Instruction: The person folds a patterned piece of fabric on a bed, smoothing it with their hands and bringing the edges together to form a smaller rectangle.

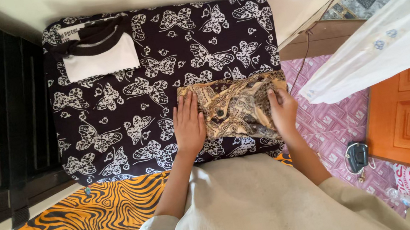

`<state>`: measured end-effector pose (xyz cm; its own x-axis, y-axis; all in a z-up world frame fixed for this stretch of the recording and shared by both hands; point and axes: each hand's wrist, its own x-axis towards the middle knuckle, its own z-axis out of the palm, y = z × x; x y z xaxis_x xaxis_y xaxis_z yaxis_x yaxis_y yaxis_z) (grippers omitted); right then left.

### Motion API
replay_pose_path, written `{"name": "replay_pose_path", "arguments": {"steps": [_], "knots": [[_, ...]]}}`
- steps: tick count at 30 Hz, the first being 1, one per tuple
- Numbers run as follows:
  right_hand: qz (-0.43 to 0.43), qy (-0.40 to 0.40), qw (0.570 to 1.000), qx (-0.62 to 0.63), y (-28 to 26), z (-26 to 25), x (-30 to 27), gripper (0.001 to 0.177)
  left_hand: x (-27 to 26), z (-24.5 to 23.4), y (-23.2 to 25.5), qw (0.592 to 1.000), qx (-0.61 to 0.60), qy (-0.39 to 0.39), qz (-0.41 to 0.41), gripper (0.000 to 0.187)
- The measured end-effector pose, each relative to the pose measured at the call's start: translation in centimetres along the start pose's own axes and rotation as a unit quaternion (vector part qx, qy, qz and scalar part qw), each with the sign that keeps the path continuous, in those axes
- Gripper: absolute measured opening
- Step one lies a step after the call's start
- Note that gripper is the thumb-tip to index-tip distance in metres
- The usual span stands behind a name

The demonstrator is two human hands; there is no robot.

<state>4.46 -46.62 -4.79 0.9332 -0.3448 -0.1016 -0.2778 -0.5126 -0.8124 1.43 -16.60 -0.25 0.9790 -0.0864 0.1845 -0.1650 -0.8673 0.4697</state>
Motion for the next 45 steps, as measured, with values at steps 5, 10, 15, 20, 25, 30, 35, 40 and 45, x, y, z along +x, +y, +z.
{"name": "replay_pose_path", "arguments": {"steps": [5,10,15,20,25,30,35,40,45], "knots": [[-0.045,0.028,0.994,-0.091,-2.0,-0.5,-3.3,0.038,0.0,0.1,-0.5,1.000,-0.009,-0.012,-0.007,0.057],[-0.105,0.035,0.992,-0.062,-2.7,-1.2,-3.0,0.025,0.1,0.1,-0.4,1.000,-0.009,-0.006,-0.005,0.057],[-0.103,0.014,0.994,0.039,-3.4,-2.8,-1.2,0.019,-0.1,0.2,-0.4,1.000,-0.006,-0.004,-0.007,0.058],[-0.132,-0.005,0.991,-0.020,-1.4,-2.5,0.0,0.025,0.1,0.0,0.4,0.997,0.077,0.007,-0.008,0.057],[0.014,-0.086,0.993,0.079,0.6,-4.4,-0.2,0.033,0.3,-0.1,2.8,0.986,0.164,0.020,0.028,0.054],[0.120,-0.176,0.969,0.122,1.8,-7.4,-2.0,0.051,0.0,0.3,5.0,0.930,-0.145,-0.061,0.331,0.035],[-0.056,-0.257,0.964,0.036,2.4,-7.2,-3.6,0.029,0.4,1.0,5.1,0.922,-0.085,-0.107,0.363,0.027],[-0.048,-0.265,0.949,0.161,3.0,-7.0,-3.5,0.022,0.8,1.6,5.7,0.920,-0.120,-0.080,0.365,0.023],[-0.043,-0.281,0.949,0.136,2.4,-7.4,-4.1,0.021,1.6,1.1,6.7,0.937,-0.193,-0.102,0.273,0.019]]}}
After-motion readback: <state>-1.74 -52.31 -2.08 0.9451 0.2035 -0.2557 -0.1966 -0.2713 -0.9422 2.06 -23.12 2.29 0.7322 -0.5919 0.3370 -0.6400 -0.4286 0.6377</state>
